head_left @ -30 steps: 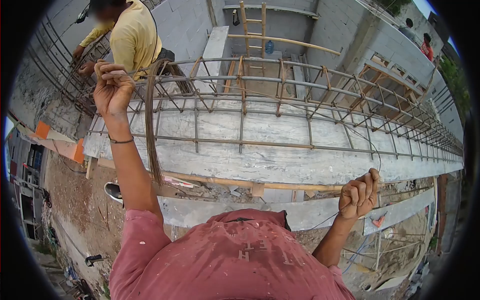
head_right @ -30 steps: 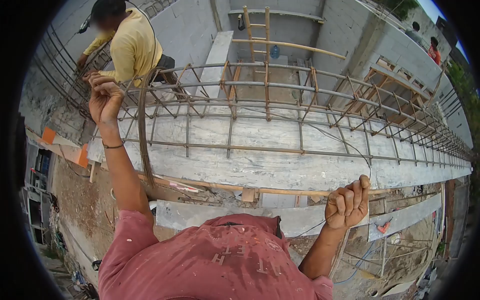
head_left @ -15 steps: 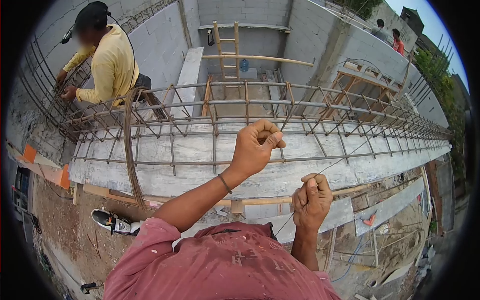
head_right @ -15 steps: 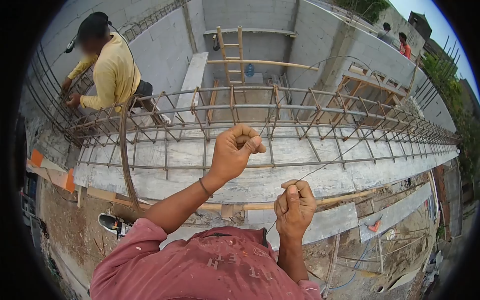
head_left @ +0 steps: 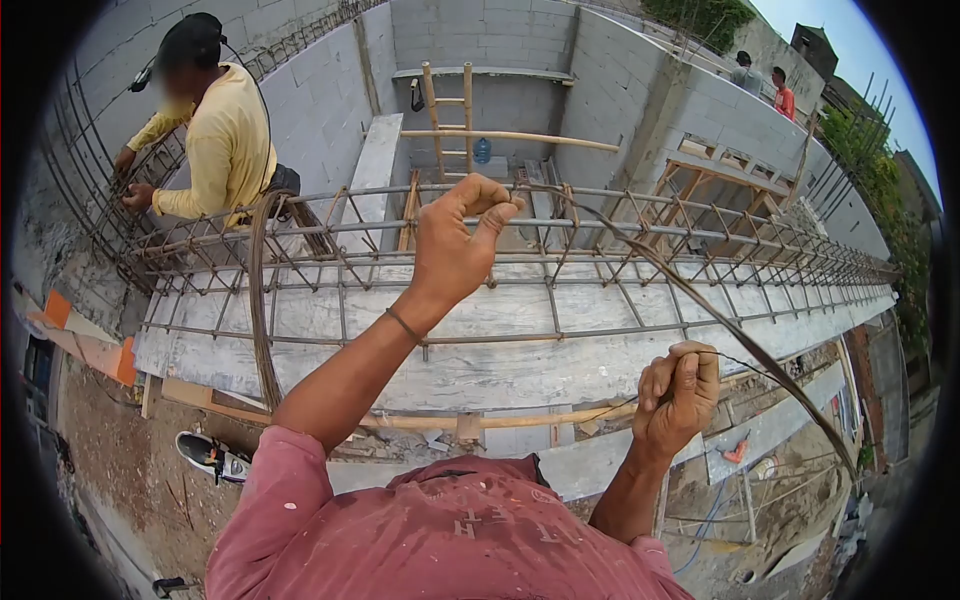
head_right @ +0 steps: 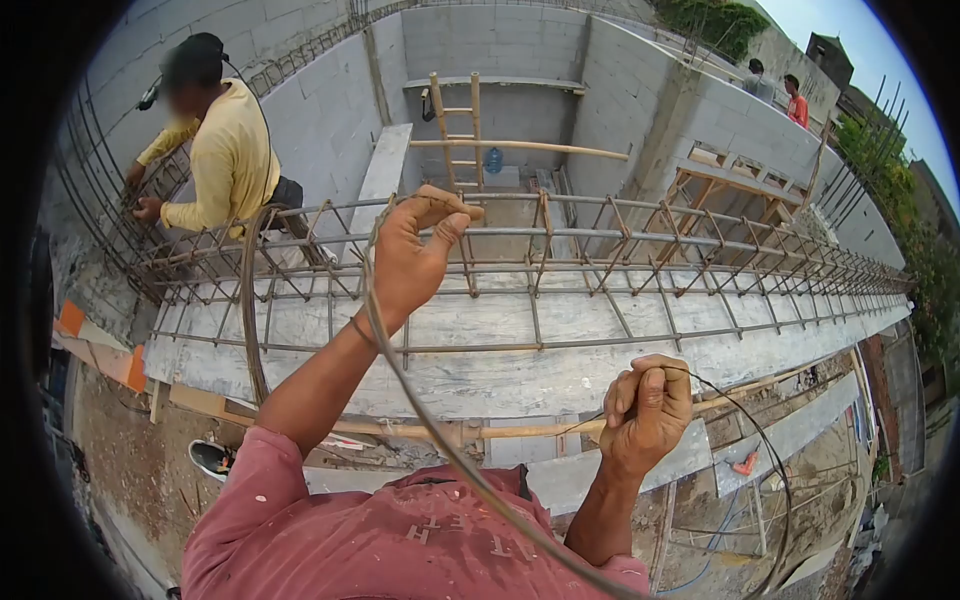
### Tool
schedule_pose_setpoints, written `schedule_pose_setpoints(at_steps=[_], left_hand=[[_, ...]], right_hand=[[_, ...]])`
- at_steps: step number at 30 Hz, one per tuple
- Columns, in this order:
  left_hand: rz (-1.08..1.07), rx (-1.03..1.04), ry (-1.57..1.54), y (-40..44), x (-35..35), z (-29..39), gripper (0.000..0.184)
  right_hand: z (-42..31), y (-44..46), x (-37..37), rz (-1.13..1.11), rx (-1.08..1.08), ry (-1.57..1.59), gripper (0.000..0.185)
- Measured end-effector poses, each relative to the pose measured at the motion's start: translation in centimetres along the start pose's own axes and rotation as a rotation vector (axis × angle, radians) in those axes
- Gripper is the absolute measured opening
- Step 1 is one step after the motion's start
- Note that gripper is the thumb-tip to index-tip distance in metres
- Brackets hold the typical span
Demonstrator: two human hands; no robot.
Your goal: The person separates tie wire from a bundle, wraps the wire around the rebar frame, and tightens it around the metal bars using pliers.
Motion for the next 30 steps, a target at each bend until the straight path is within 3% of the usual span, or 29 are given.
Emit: schedule_pose_setpoints(at_steps=[3, 6, 7, 9, 11, 12, 14, 16, 18, 19, 21, 22, 29, 30], left_hand=[[0.084, 0.292, 0.502, 9.7, -0.9, 0.1, 0.016], [-0.003, 0.395, 0.76, 15.0, 0.0, -5.9, 0.019], [-0.139, 0.438, 1.048, 15.0, 0.2, -9.7, 0.018], [-0.271, 0.472, 1.327, 14.5, 0.0, -11.1, 0.018], [-0.542, -0.061, 1.317, 13.6, -1.4, -13.8, 0.026], [-0.554, -0.059, 1.323, 13.2, -1.9, -13.9, 0.026], [-0.494, -0.108, 0.974, 11.9, -2.7, -14.0, 0.038], [-0.362, 0.184, 0.568, 9.7, -2.3, -9.7, 0.054], [-0.543, 0.178, 0.553, 7.4, -0.5, -6.8, 0.082], [-0.539, 0.178, 0.554, 6.9, 0.1, -6.3, 0.082], [-0.648, 0.248, 0.874, 5.4, 1.5, -6.4, 0.109], [-0.768, 0.155, 0.94, 5.4, 2.0, -6.9, 0.122], [-0.815, 0.156, 0.982, 4.8, 4.5, -6.2, 0.116], [-0.685, 0.203, 1.077, 4.9, 4.5, -5.9, 0.115]], right_hand=[[1.5, -0.7, 0.8, -0.031, 0.088, -0.156, 0.022], [4.9, -2.4, 2.0, -0.026, 0.162, -0.383, 0.023], [6.4, -2.9, 1.8, 0.003, 0.174, -0.459, 0.022], [8.7, -3.6, 0.8, 0.027, 0.178, -0.541, 0.022], [10.7, -5.1, -0.8, 0.025, 0.312, -0.637, 0.021], [11.1, -5.7, -1.2, 0.014, 0.323, -0.668, 0.021], [11.7, -6.6, -1.6, 0.001, 0.331, -0.665, 0.021], [11.9, -6.9, -1.4, -0.025, 0.321, -0.663, 0.021], [12.2, -7.1, -1.0, -0.009, 0.335, -0.638, 0.021], [12.4, -7.1, -0.6, -0.013, 0.334, -0.639, 0.021], [12.4, -7.3, 0.0, 0.006, 0.305, -0.6, 0.021], [12.5, -7.5, 0.2, -0.001, 0.303, -0.607, 0.021], [13.7, -8.6, 1.0, 0.022, 0.208, -0.613, 0.019], [13.6, -8.7, 1.1, 0.039, 0.151, -0.646, 0.019]])
Point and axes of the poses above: each hand's wrist, its own y-axis towards the middle knuckle, its own x-axis out of the palm, z = x × y, the point moved 5 cm from there along y, towards the middle knuckle, and after that the axes turned 6 degrees about z, right-handed, at the moved point
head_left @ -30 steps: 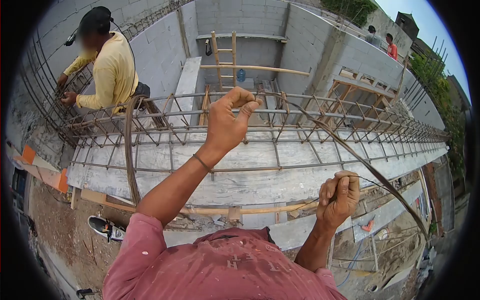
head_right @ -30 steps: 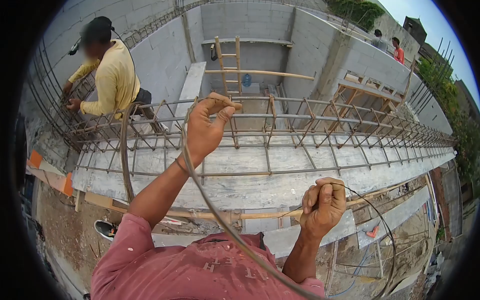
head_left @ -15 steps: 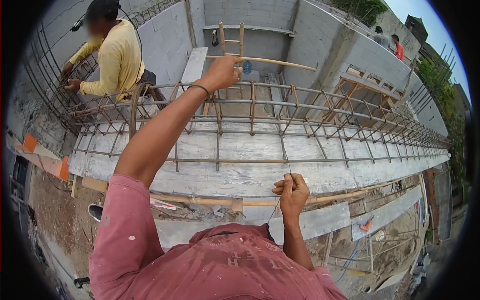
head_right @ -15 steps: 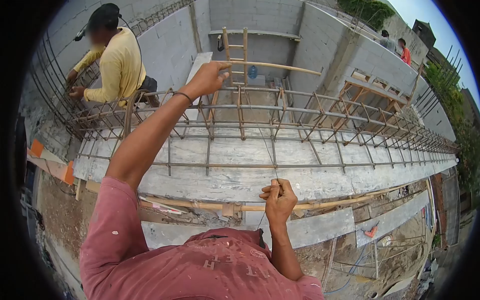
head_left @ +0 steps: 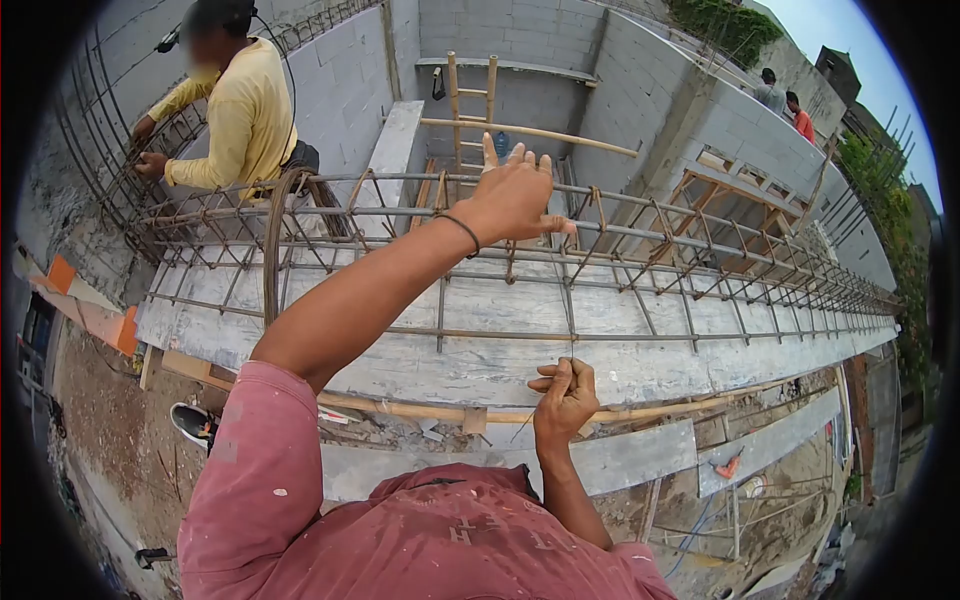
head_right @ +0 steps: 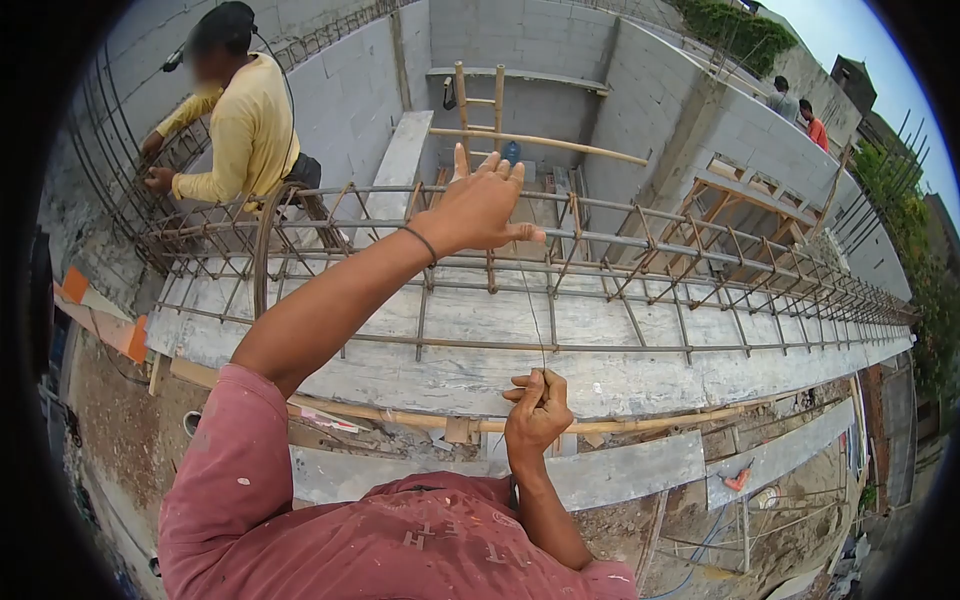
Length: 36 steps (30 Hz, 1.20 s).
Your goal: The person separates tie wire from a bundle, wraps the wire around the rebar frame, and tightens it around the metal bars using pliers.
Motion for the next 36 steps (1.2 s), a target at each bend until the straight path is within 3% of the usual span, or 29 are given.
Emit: schedule_pose_setpoints(at_steps=[2, 4, 7, 11, 19, 21, 29, 31, 32, 33, 34, 36], left_hand=[[0.107, -0.061, 0.093, 0.0, -1.1, 0.4, 0.113], [-0.313, -0.111, -0.129, -0.4, -1.4, 0.6, 0.107], [-0.137, 0.04, -0.251, -0.4, 0.2, 0.4, 0.102], [0.156, 0.067, -0.168, 0.2, -0.7, 0.8, 0.1], [0.012, 0.082, -0.287, 2.2, 1.5, 0.9, 0.109], [-0.117, 0.021, -0.321, 2.3, 1.9, 0.7, 0.109], [0.02, -0.024, -0.321, 2.1, 3.1, 0.8, 0.099], [0.02, 0.011, -0.351, 2.1, 3.2, 0.8, 0.091], [0.034, 0.004, -0.34, 2.0, 3.1, 0.8, 0.088], [0.049, -0.001, -0.329, 2.0, 3.1, 0.9, 0.084], [0.057, -0.042, -0.329, 2.0, 3.6, 0.6, 0.084], [0.191, 0.004, -0.361, 1.7, 3.5, 0.9, 0.055]], right_hand=[[-0.1, 0.0, -0.6, 0.031, -0.046, -0.035, 0.019], [-0.3, 0.3, -1.6, 0.151, -0.046, 0.008, 0.018], [0.8, 1.0, -2.5, 0.136, -0.074, -0.037, 0.017], [0.5, 1.3, -2.0, 0.008, -0.052, -0.043, 0.016], [0.6, 2.1, -1.0, -0.159, 0.129, 0.111, 0.02], [0.5, 2.3, -1.2, -0.17, 0.154, 0.114, 0.02], [2.1, 2.8, -2.0, -0.228, 0.114, -0.09, 0.019], [0.6, 3.0, -3.5, -0.104, -0.233, -0.614, 0.021], [0.0, 2.7, -3.8, -0.074, -0.278, -0.665, 0.028], [0.9, 2.7, -4.2, -0.033, -0.553, -0.589, 0.034], [0.8, 2.5, -4.0, -0.072, -0.633, -0.609, 0.039], [0.4, 1.7, -4.3, -0.132, -0.732, -0.631, 0.045]])
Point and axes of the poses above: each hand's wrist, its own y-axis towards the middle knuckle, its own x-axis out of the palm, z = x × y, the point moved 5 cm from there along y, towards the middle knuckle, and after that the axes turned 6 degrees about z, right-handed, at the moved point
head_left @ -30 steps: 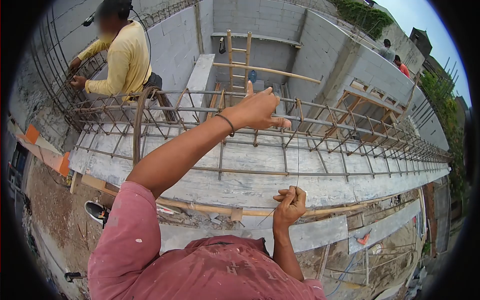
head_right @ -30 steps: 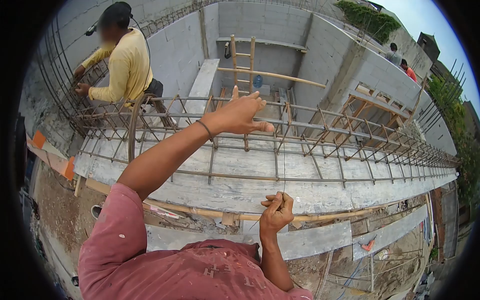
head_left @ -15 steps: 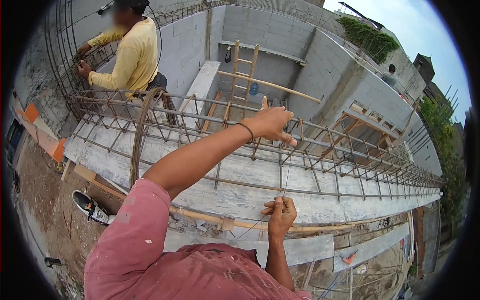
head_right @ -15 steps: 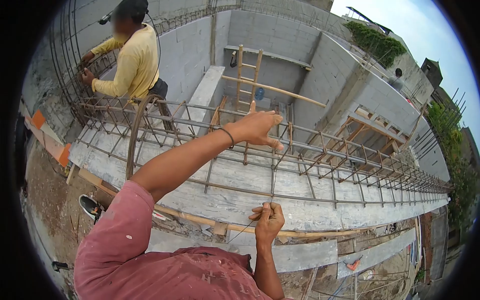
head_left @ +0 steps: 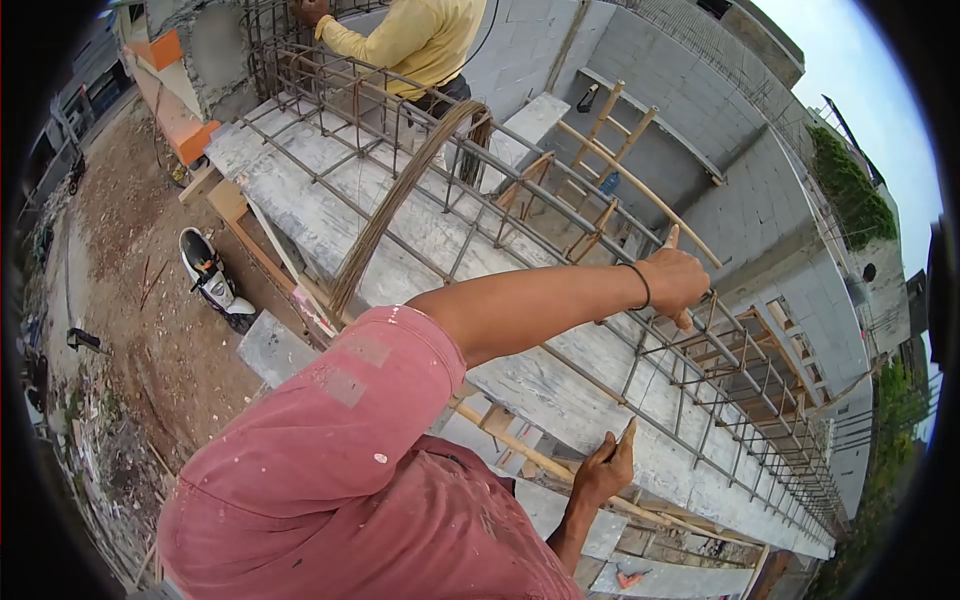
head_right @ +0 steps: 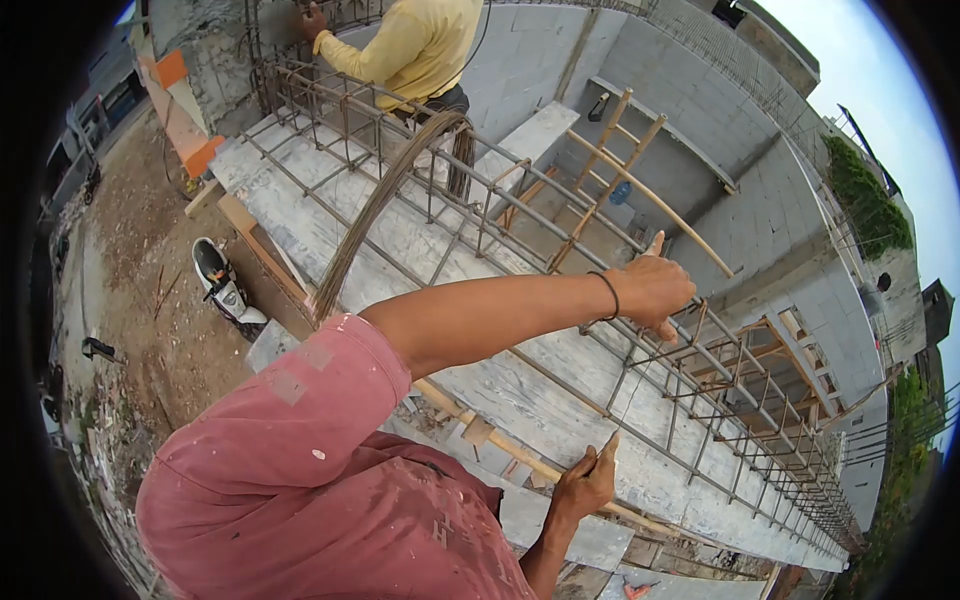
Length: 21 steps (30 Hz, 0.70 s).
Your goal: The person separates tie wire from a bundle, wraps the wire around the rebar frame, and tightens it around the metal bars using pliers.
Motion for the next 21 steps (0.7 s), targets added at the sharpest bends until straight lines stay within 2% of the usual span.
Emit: schedule_pose_setpoints(at_steps=[1, 2, 3, 4, 5, 6, 8, 10, 12, 13, 14, 16, 17, 18, 19, 20, 21], left_hand=[[0.023, -0.021, 0.001, 0.1, -0.5, 0.0, 0.055], [-0.142, -0.018, 0.019, -0.1, -1.2, 0.5, 0.07], [-0.308, -0.014, 0.035, -0.4, -1.1, 0.8, 0.092], [-0.288, -0.03, 0.036, -0.9, -0.8, 0.7, 0.092], [-0.078, 0.023, 0.082, -1.2, -0.3, 0.6, 0.102], [0.131, 0.074, 0.132, -2.2, -1.6, 1.3, 0.113], [0.219, 0.13, -0.015, -5.6, -4.3, 3.0, 0.128], [0.431, 0.226, -0.09, -11.1, -8.7, 3.7, 0.121], [0.542, 0.144, -0.04, -18.3, -14.4, 2.1, 0.111], [0.616, 0.044, -0.107, -22.3, -17.3, 0.4, 0.097], [0.807, -0.066, -0.124, -26.8, -20.0, -1.3, 0.081], [1.025, -0.482, -0.007, -34.8, -22.2, -5.8, 0.062], [1.074, -0.661, -0.017, -37.9, -21.9, -8.0, 0.057], [1.015, -0.757, -0.193, -40.3, -20.6, -10.5, 0.056], [0.949, -0.847, -0.371, -42.1, -19.4, -12.4, 0.055], [0.957, -0.85, -0.38, -42.9, -19.1, -12.9, 0.055], [0.893, -0.925, -0.572, -43.4, -18.1, -13.5, 0.051]], right_hand=[[0.1, -0.2, -0.2, -0.056, 0.066, -0.069, 0.047], [0.4, -0.2, -0.5, -0.108, 0.129, -0.141, 0.05], [0.3, -0.2, -0.8, -0.116, 0.1, -0.138, 0.05], [0.1, -0.2, -1.2, -0.116, 0.049, -0.185, 0.05], [-0.5, 0.0, -1.2, -0.112, 0.001, -0.23, 0.051], [-1.5, 0.6, -1.6, -0.099, 0.075, -0.176, 0.041], [-3.2, 1.3, -2.2, -0.035, 0.062, -0.124, 0.036], [-5.2, 1.8, -3.5, 0.083, 0.092, -0.094, 0.024], [-5.7, 1.9, -4.1, 0.1, 0.082, -0.077, 0.022], [-6.0, 2.0, -4.4, 0.13, 0.063, -0.07, 0.02], [-6.5, 2.1, -4.5, 0.151, 0.044, -0.065, 0.016], [-7.1, 2.4, -3.4, 0.12, 0.072, -0.012, 0.015], [-7.4, 2.6, -2.8, 0.084, 0.09, 0.039, 0.014], [-8.7, 3.3, -2.0, 0.084, 0.085, 0.037, 0.014], [-11.1, 4.7, -0.2, -0.022, 0.028, 0.122, 0.013], [-13.7, 6.1, 1.7, -0.13, -0.032, 0.205, 0.012], [-16.3, 7.3, 3.5, -0.264, -0.06, 0.303, 0.007]])
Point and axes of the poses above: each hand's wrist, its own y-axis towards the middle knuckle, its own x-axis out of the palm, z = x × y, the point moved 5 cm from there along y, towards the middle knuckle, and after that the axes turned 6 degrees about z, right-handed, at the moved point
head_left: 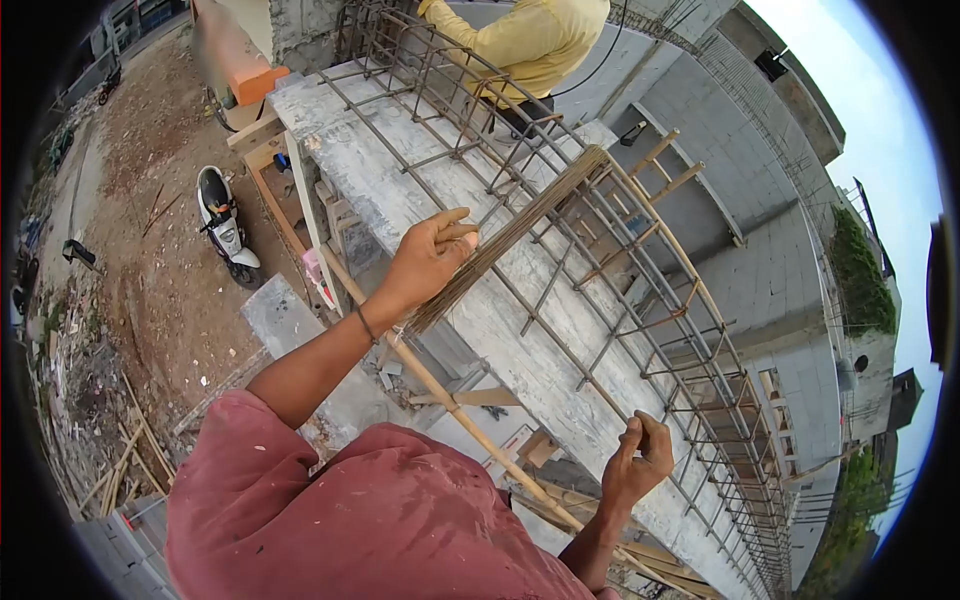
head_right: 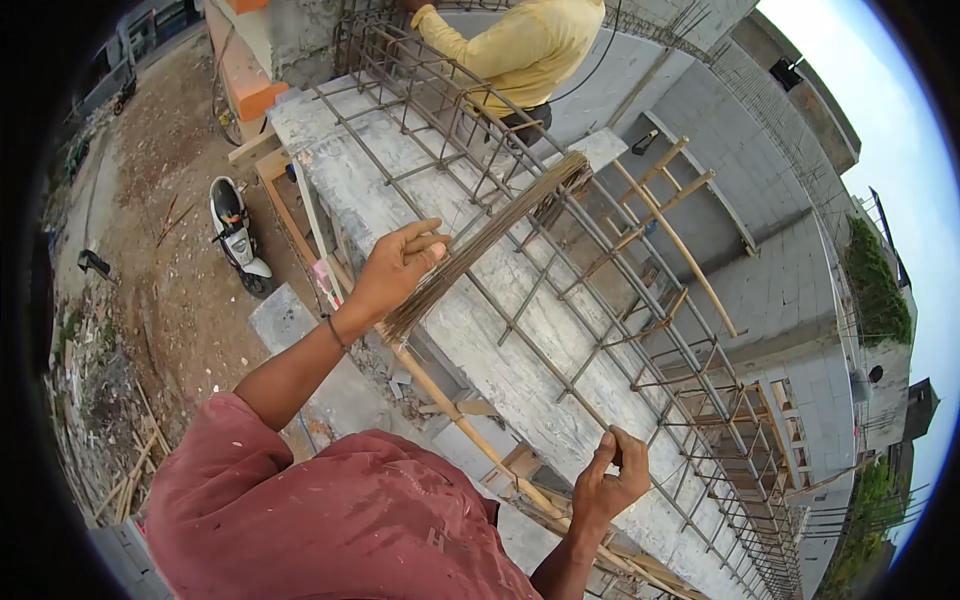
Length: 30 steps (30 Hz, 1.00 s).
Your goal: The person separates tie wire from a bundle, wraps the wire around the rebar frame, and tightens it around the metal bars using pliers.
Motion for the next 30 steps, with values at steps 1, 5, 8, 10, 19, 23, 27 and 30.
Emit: schedule_pose_setpoints(at_steps=[1, 5, 8, 10, 19, 23, 27, 30], left_hand=[[-0.09, -0.151, -0.096, -0.3, 0.3, -1.3, 0.047], [-0.202, -0.226, -0.351, -0.7, 2.1, -3.4, 0.033], [-0.197, -0.265, -0.361, -1.1, 1.9, -2.8, 0.032], [-0.19, -0.278, -0.411, -1.1, 1.8, -2.7, 0.031], [-0.068, -0.144, -0.301, -1.7, 1.9, -2.4, 0.026], [-0.019, -0.152, -0.308, -2.1, 1.5, -1.7, 0.026], [-0.027, -0.103, -0.294, -2.7, 1.8, -0.5, 0.029], [-0.046, -0.098, -0.254, -2.6, 1.5, 0.1, 0.03]], right_hand=[[-2.1, 1.8, 2.1, -0.097, -0.026, 0.128, 0.006], [-9.4, 9.0, 10.5, -0.385, -0.122, 0.406, 0.013], [-13.1, 13.5, 16.5, -0.545, 0.112, 0.669, 0.022], [-15.4, 15.4, 19.6, -0.607, 0.235, 0.791, 0.028], [-17.6, 15.2, 26.3, -0.449, 0.279, 0.361, 0.039], [-16.9, 15.7, 24.8, -0.151, 0.02, 0.096, 0.04], [-16.4, 14.9, 24.9, -0.364, 0.111, 0.126, 0.031], [-17.7, 14.3, 23.7, -0.613, 0.357, 0.418, 0.022]])
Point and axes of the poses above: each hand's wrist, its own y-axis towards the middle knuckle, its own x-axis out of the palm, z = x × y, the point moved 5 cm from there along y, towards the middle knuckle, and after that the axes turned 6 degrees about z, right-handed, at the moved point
